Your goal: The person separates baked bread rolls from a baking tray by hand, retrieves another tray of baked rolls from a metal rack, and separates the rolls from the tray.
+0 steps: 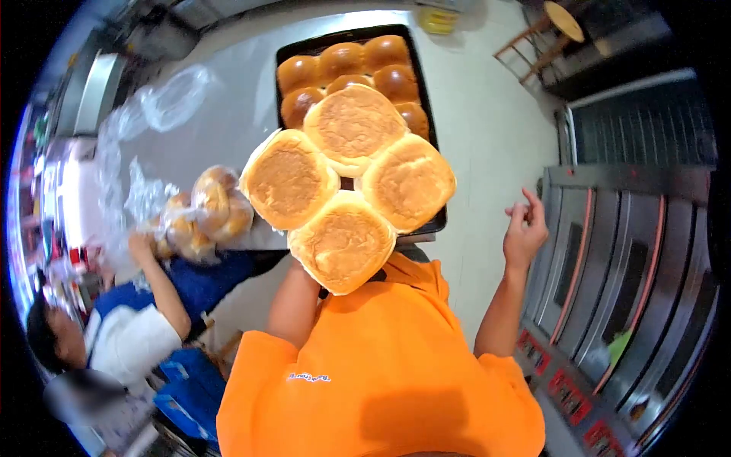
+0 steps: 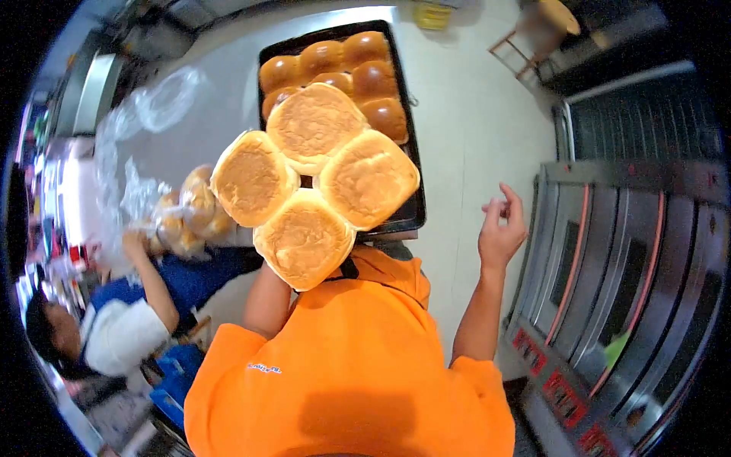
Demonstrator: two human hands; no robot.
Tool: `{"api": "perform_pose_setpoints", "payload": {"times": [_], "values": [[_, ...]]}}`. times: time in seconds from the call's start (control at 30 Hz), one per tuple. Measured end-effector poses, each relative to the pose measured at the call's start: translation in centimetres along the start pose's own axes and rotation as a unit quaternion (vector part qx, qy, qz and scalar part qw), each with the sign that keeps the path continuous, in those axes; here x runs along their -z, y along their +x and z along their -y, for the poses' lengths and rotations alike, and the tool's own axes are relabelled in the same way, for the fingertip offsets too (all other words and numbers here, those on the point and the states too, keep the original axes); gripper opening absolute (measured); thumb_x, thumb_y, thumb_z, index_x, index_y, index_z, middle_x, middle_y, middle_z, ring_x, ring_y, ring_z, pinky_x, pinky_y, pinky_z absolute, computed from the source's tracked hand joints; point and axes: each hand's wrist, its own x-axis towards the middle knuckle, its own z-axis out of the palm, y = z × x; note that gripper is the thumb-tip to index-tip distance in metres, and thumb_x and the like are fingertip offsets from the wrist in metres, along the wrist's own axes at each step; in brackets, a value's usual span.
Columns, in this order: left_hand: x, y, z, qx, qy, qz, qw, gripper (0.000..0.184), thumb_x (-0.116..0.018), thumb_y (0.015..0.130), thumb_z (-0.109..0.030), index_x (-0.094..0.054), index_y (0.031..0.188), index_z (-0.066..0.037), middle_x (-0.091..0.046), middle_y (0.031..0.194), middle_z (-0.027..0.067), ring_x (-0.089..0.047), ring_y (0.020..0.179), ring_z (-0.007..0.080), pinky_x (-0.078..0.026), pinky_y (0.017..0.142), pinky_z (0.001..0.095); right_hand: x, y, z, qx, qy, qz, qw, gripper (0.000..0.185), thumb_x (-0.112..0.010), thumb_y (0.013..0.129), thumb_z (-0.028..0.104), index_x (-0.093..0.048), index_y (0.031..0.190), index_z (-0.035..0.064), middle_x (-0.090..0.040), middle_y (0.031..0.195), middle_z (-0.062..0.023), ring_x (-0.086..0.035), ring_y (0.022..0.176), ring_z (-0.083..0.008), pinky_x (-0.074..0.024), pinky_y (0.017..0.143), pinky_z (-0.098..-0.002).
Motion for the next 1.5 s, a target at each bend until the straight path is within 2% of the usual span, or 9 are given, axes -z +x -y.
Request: {"api": "perform_pose_setpoints", "payload": {"times": [0.33,0.5,0.8,0.93,1.0,1.13,1.2,1.3,1.5], "values": [[-2.4,-0.6,5.3,-0.275,-0.011,-0.104,0.956,0.074,-0.046,0.105,-0.059,-0.033,0.160,-0.012,-0.042,0.162,0.0120,-0.049,0.142,0.0306,-0.042,0.117,0.0513,-15.8,10.6,-0.7,0.063,0.164,0.401,0.899,0.017,-0.065,0.098,0.007,-0.074,0.111,-0.0001,-0.075,0.087,-0.0103,-0.073,0.076,-0.0149,-0.0556,0.071,-0.0289],[-1.2,-2.6,9.7,-0.376,-0.064,-0.133,0.915,0.072,-0.046,0.106,-0.058,-0.034,0.160,-0.012,-0.043,0.161,0.0118,-0.049,0.141,0.0304,-0.042,0.117,0.0512,-26.8,10.0,3.4,0.224,0.193,0.531,0.794,0.015,-0.070,0.094,0.011,-0.074,0.107,0.0036,-0.075,0.098,-0.0166,-0.073,0.085,-0.0318,-0.0572,0.076,-0.0379],[5.6,-6.3,14.1,-0.475,0.008,-0.260,0.841,0.055,-0.054,0.107,-0.042,-0.046,0.148,-0.007,-0.058,0.140,0.0160,-0.066,0.118,0.0306,-0.061,0.095,0.0467,-49.3,-2.1,2.2,0.624,0.064,0.487,0.608,0.040,-0.066,0.088,0.019,-0.069,0.127,0.0146,-0.065,0.112,-0.0198,-0.068,0.094,-0.0380,-0.0557,0.084,-0.0464],[7.1,-5.6,14.4,-0.521,0.006,-0.247,0.817,0.050,-0.060,0.105,-0.036,-0.049,0.142,-0.004,-0.062,0.127,0.0157,-0.067,0.111,0.0302,-0.063,0.090,0.0443,-58.8,-5.0,-0.6,0.618,-0.219,0.558,0.509,0.042,-0.053,0.100,0.023,-0.055,0.142,0.0186,-0.056,0.133,-0.0216,-0.073,0.100,-0.0377,-0.0602,0.081,-0.0475],[9.4,-6.2,15.5,-0.534,0.008,-0.273,0.800,0.051,-0.061,0.104,-0.035,-0.049,0.144,-0.006,-0.061,0.127,0.0173,-0.066,0.112,0.0301,-0.062,0.093,0.0451,-60.5,-5.1,-0.4,0.525,-0.180,0.570,0.606,0.032,-0.059,0.096,0.022,-0.062,0.125,0.0083,-0.063,0.114,-0.0245,-0.070,0.101,-0.0421,-0.0591,0.086,-0.0504],[10.1,-6.5,15.2,-0.541,-0.045,-0.234,0.807,0.051,-0.062,0.104,-0.035,-0.048,0.147,-0.009,-0.062,0.127,0.0175,-0.066,0.113,0.0299,-0.060,0.097,0.0466,-59.0,-3.5,1.3,0.551,-0.142,0.573,0.590,0.022,-0.068,0.095,0.013,-0.069,0.111,-0.0026,-0.068,0.099,-0.0224,-0.073,0.090,-0.0332,-0.0590,0.082,-0.0448],[9.7,-6.1,15.5,-0.544,-0.063,-0.238,0.802,0.052,-0.062,0.104,-0.035,-0.048,0.148,-0.010,-0.062,0.127,0.0171,-0.066,0.113,0.0298,-0.059,0.098,0.0471,-53.7,-1.8,4.8,0.283,0.080,0.762,0.577,0.024,-0.073,0.093,0.009,-0.072,0.115,-0.0007,-0.067,0.093,-0.0147,-0.071,0.085,-0.0241,-0.0558,0.074,-0.0367],[10.9,-7.1,15.4,-0.515,-0.074,-0.182,0.834,0.055,-0.056,0.107,-0.042,-0.044,0.155,-0.017,-0.060,0.143,0.0136,-0.063,0.125,0.0272,-0.052,0.108,0.0525,-45.7,-1.4,7.1,0.278,0.295,0.726,0.556,0.028,-0.076,0.090,0.002,-0.075,0.118,0.0046,-0.067,0.093,-0.0078,-0.066,0.080,-0.0167,-0.0514,0.071,-0.0306],[8.1,-6.9,14.3,-0.506,-0.010,-0.219,0.834,0.052,-0.064,0.103,-0.035,-0.049,0.146,-0.009,-0.065,0.121,0.0177,-0.069,0.106,0.0300,-0.062,0.091,0.0463,-37.2,-3.3,12.0,0.384,0.375,0.664,0.520,0.031,-0.077,0.089,0.006,-0.075,0.120,0.0114,-0.067,0.092,-0.0093,-0.066,0.075,-0.0241,-0.0530,0.069,-0.0318]]}}
